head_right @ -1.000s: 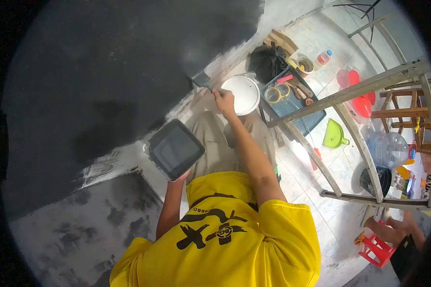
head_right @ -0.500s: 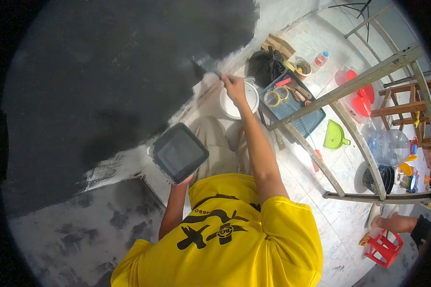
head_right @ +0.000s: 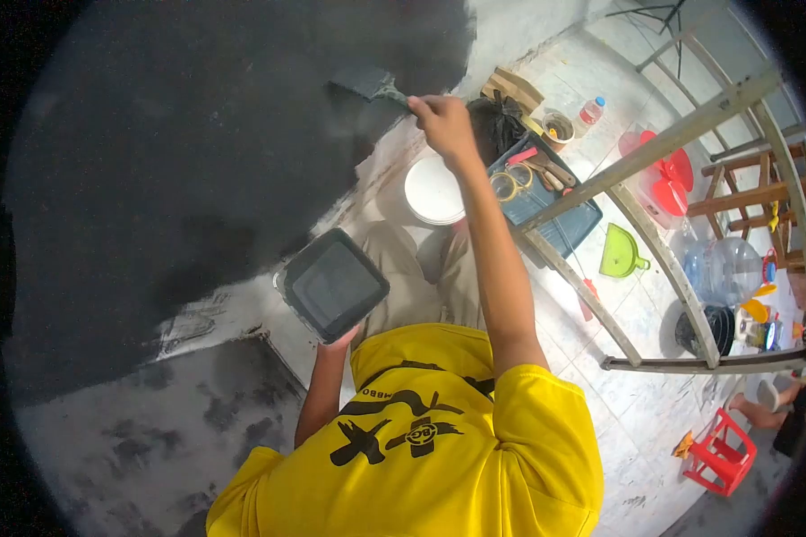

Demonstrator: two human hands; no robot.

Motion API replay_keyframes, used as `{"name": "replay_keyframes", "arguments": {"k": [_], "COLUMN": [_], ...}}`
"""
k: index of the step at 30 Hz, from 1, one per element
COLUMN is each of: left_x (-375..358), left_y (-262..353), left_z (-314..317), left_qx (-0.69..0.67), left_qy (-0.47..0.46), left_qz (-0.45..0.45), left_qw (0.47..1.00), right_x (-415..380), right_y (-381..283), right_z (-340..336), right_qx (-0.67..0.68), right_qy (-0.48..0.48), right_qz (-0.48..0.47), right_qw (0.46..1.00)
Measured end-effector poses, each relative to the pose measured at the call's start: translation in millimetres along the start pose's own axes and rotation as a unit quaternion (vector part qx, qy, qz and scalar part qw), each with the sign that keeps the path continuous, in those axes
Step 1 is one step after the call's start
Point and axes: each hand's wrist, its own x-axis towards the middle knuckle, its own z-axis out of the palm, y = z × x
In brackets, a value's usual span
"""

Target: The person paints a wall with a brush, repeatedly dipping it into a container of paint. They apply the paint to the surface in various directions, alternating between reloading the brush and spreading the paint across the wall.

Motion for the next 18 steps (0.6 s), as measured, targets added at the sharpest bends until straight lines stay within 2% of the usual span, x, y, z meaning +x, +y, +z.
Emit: {"name": "replay_keyframes", "arguments": {"k": [1, 2, 4, 6, 7, 10, 13, 18], "left_x": [3, 0, 7, 5, 7, 12, 19, 23], "left_y": [2, 5, 7, 15, 13, 14, 12, 11], "left_z": [0, -3, -4, -11, -13, -28, -45, -50], "left_qx": [-0.007, -0.015, -0.032, -0.049, -0.058, -0.09, -0.116, -0.133], "left_qy": [0.004, 0.009, 0.022, 0.033, 0.042, 0.079, 0.119, 0.136], "left_qz": [0.01, 0.026, 0.064, 0.09, 0.097, 0.107, 0.115, 0.129], "left_qw": [1.0, 1.0, 0.997, 0.994, 0.993, 0.987, 0.979, 0.973], "right_x": [-21, -37, -73, -101, -121, -156, -172, -175], "right_y": [-26, -37, -59, -60, -73, -77, -79, -78], "right_z": [-8, -15, -20, -22, -18, -3, 12, 22], "right_qx": [0.102, 0.109, 0.028, -0.117, -0.15, -0.211, -0.282, -0.283], "right_qy": [-0.036, -0.058, -0.094, -0.177, -0.201, -0.275, -0.294, -0.288], "right_qz": [0.072, 0.095, 0.088, 0.012, 0.086, 0.039, 0.035, 0.03], "right_qw": [0.992, 0.988, 0.991, 0.977, 0.964, 0.937, 0.913, 0.914]}}
